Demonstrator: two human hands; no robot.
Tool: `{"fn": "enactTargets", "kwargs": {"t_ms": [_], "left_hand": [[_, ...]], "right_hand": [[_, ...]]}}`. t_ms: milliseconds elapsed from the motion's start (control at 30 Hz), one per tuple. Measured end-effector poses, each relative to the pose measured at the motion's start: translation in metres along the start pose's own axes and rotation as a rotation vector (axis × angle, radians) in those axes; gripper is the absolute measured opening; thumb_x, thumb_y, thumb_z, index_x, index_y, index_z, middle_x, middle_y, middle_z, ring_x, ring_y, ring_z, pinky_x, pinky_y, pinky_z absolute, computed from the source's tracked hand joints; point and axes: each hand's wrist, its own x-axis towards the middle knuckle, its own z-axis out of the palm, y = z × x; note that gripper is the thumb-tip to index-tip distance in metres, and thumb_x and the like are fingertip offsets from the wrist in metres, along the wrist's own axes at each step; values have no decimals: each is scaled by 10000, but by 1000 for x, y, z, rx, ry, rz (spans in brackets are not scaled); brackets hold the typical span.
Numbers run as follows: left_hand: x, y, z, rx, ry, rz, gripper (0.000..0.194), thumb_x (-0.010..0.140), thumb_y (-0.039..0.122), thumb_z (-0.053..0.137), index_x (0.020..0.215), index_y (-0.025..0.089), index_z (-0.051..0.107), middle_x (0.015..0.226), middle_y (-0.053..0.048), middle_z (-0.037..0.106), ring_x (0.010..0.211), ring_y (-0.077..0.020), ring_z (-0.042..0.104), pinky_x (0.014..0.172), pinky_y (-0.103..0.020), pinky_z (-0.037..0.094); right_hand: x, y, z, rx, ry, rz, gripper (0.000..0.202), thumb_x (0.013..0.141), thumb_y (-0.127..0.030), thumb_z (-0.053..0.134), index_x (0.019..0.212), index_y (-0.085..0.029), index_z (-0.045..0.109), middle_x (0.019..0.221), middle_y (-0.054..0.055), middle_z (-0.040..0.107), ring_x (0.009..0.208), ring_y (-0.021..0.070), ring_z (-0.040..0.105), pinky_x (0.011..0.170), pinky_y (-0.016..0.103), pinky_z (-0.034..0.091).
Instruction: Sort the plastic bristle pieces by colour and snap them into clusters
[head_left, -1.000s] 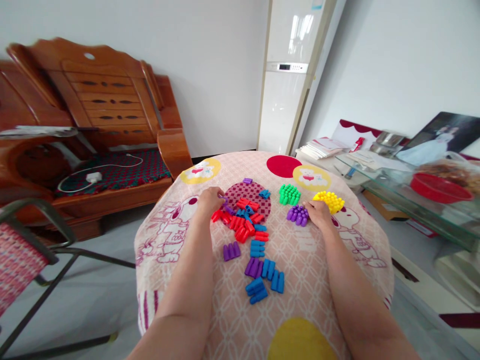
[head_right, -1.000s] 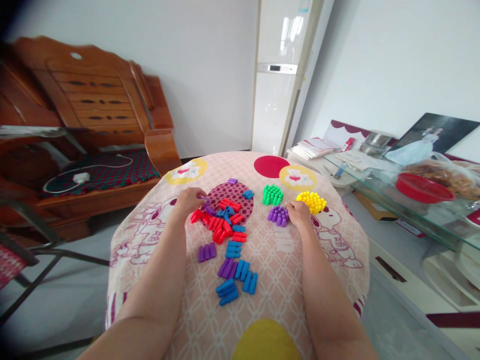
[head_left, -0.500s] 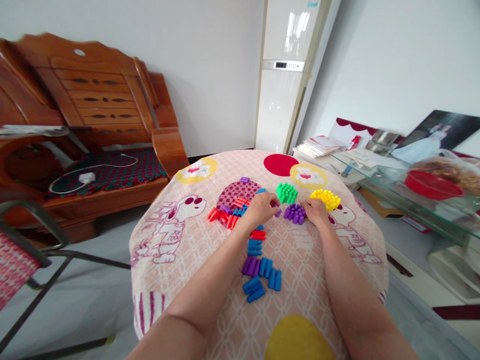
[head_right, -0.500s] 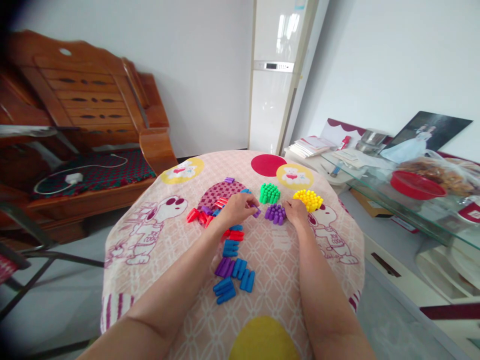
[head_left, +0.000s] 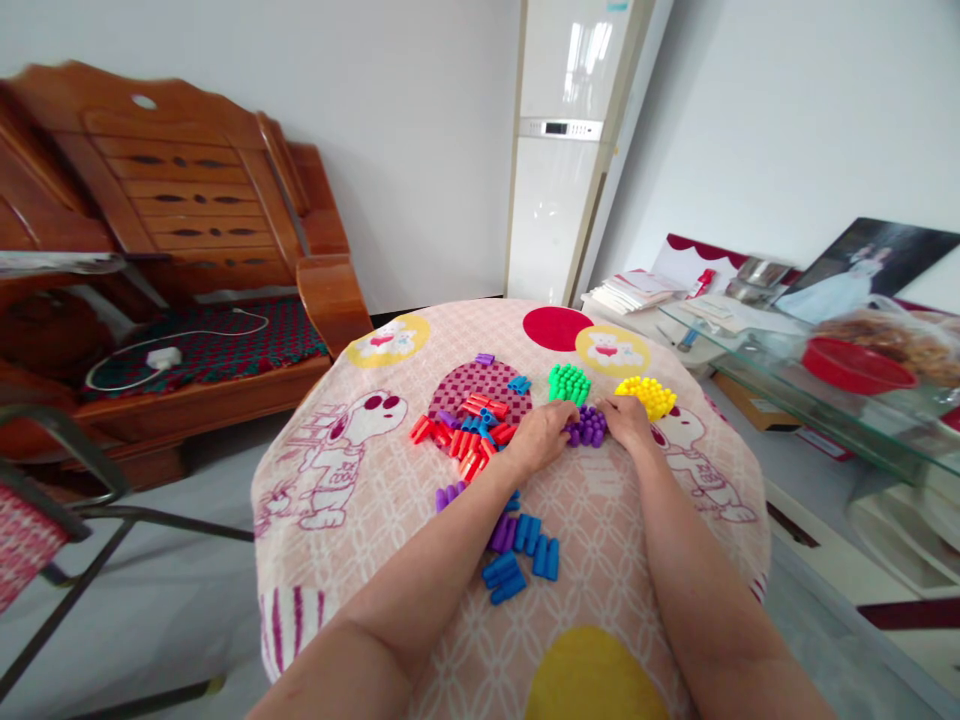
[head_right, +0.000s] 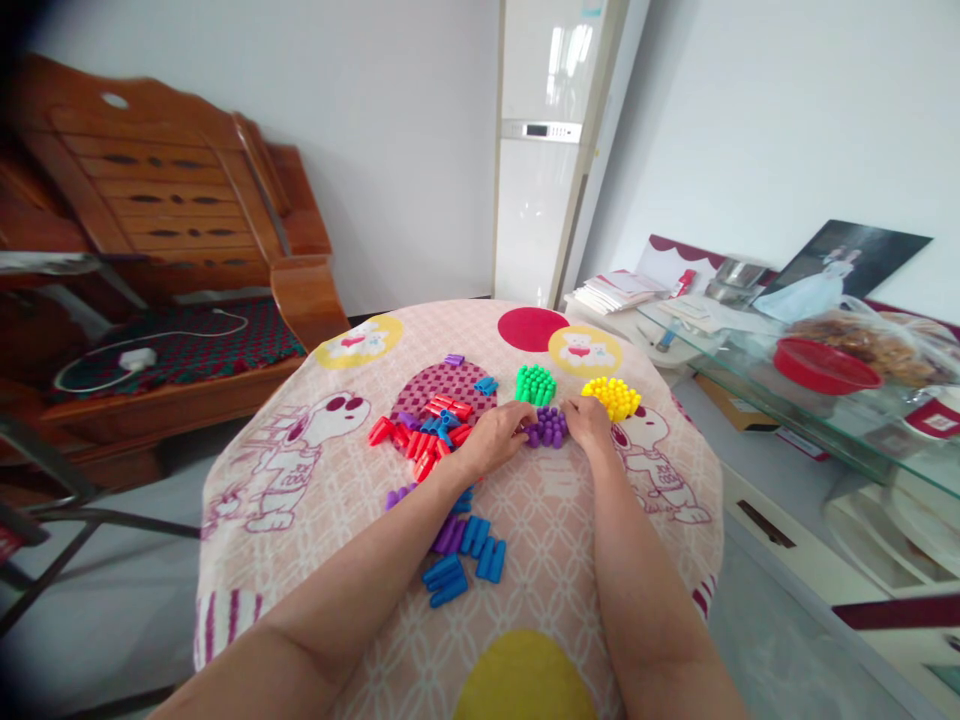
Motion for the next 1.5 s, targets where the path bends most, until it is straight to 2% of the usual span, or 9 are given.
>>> {"fn": "enactTargets", "kwargs": {"t_ms": [167, 300, 467, 600, 833, 1067, 1300, 1400, 1500], "left_hand": [[2, -2, -10, -11, 36, -13, 289, 736, 19, 513, 973, 150, 615, 952, -60, 670, 781, -140, 607, 752, -255, 496], [0, -14, -56, 43, 23, -120, 187, 742, 93, 579, 900, 153, 659, 845, -42, 688, 769, -153, 627, 744, -257, 496], [-27, -58, -125, 237, 111, -429, 139, 740, 172, 625, 859, 169, 698, 787, -44, 697, 758, -170, 627, 732, -266, 484], [-50, -86, -140, 314, -4, -587, 93, 737, 226, 693, 794, 157, 715, 733, -49, 686, 718, -180, 609, 715, -271, 465], [-48, -91, -126, 270, -124, -583, 44, 709, 216, 703, 738, 195, 729, 736, -34, 704, 715, -177, 632, 666, -251, 462], [-31, -70, -124, 108, 105, -443, 235, 723, 180, 638, 936, 161, 734, 829, -34, 734, 772, -170, 667, 719, -253, 497], [0, -14, -52, 50, 124, -284, 207, 801, 195, 611, 980, 163, 710, 855, -45, 737, 818, -171, 679, 801, -274, 517], [1, -7, -23, 79, 41, -286, 219, 803, 177, 614, 1004, 155, 699, 900, -64, 740, 858, -184, 690, 829, -288, 524], [-1, -8, -12, 16, -60, -280, 340, 761, 139, 643, 1100, 148, 670, 953, -69, 746, 870, -183, 702, 825, -283, 537]], "right_hand": [[0, -1, -2, 9, -20, 8, 385, 869, -369, 479, 563, -181, 618, 612, 50, 624, 621, 154, 505, 599, 274, 307], [-1, -1, -3, 35, -3, 5, 395, 860, -374, 493, 517, -189, 558, 572, 35, 586, 594, 148, 483, 588, 274, 305], [-2, -3, -3, 54, 8, 18, 397, 852, -357, 514, 490, -196, 502, 553, 26, 562, 579, 144, 465, 583, 277, 297], [-1, -2, -4, 47, 7, 14, 394, 849, -354, 517, 488, -198, 492, 551, 24, 555, 583, 142, 451, 583, 277, 285], [0, 0, -3, 25, 7, 7, 403, 856, -362, 515, 489, -201, 475, 547, 17, 534, 589, 142, 433, 589, 280, 279], [-2, -1, -2, 40, 31, 0, 400, 858, -357, 513, 493, -195, 502, 548, 19, 554, 576, 138, 448, 579, 272, 289], [-1, -1, -1, 34, 24, -2, 400, 869, -370, 491, 517, -188, 550, 572, 36, 589, 590, 148, 480, 575, 275, 288], [-1, 0, 0, 28, 24, 17, 398, 862, -376, 508, 510, -193, 545, 560, 30, 582, 583, 146, 470, 564, 271, 287], [-1, 1, 0, 22, 29, 23, 408, 857, -380, 524, 492, -197, 517, 545, 20, 559, 570, 141, 452, 562, 272, 283]]}}
